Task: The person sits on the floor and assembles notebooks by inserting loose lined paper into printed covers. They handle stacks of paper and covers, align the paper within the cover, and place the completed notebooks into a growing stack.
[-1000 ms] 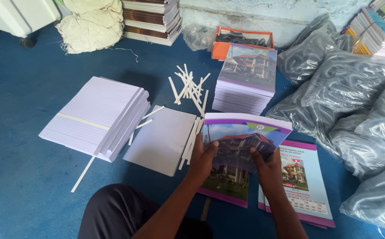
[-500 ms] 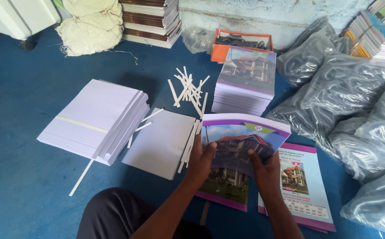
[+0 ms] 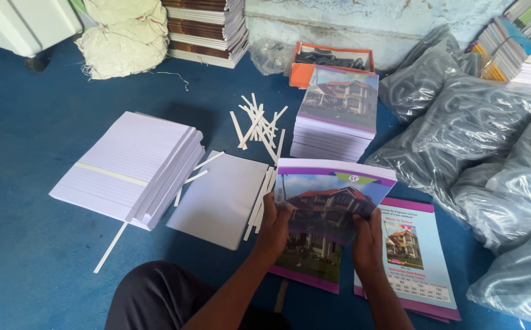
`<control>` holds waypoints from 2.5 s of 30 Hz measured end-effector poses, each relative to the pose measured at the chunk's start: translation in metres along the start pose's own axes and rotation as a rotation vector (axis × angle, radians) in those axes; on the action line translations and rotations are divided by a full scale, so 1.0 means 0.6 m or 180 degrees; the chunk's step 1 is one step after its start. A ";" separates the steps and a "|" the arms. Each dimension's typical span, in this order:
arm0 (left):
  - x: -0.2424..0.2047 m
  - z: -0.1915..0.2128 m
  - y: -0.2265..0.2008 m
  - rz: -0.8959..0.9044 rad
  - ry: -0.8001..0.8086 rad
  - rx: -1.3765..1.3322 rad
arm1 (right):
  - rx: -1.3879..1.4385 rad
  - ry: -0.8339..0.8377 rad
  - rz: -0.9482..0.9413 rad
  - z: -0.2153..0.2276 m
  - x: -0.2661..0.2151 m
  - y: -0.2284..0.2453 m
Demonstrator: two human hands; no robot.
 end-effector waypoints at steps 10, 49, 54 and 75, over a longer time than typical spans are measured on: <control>-0.009 0.024 0.039 0.0136 0.0189 0.0903 | -0.0534 0.0100 -0.0041 0.002 -0.011 -0.007; -0.024 0.056 -0.074 -0.0315 -0.0071 0.1650 | -0.0841 0.0237 -0.0642 0.080 0.008 -0.054; -0.014 0.056 -0.082 -0.0101 0.0038 0.1666 | -0.0887 0.0179 -0.0516 0.078 0.013 -0.050; 0.175 0.056 -0.154 0.0896 0.1174 0.0554 | -0.0097 0.0557 -0.0641 0.097 0.103 0.068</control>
Point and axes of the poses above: each hand's wrist, its own x-axis towards the middle knuckle, its own z-axis out of the back of the hand, y = z × x, the point moved 8 cm from there along x, towards the middle knuckle, and after that the axes turned 4 degrees about y, right-handed, at the moved point
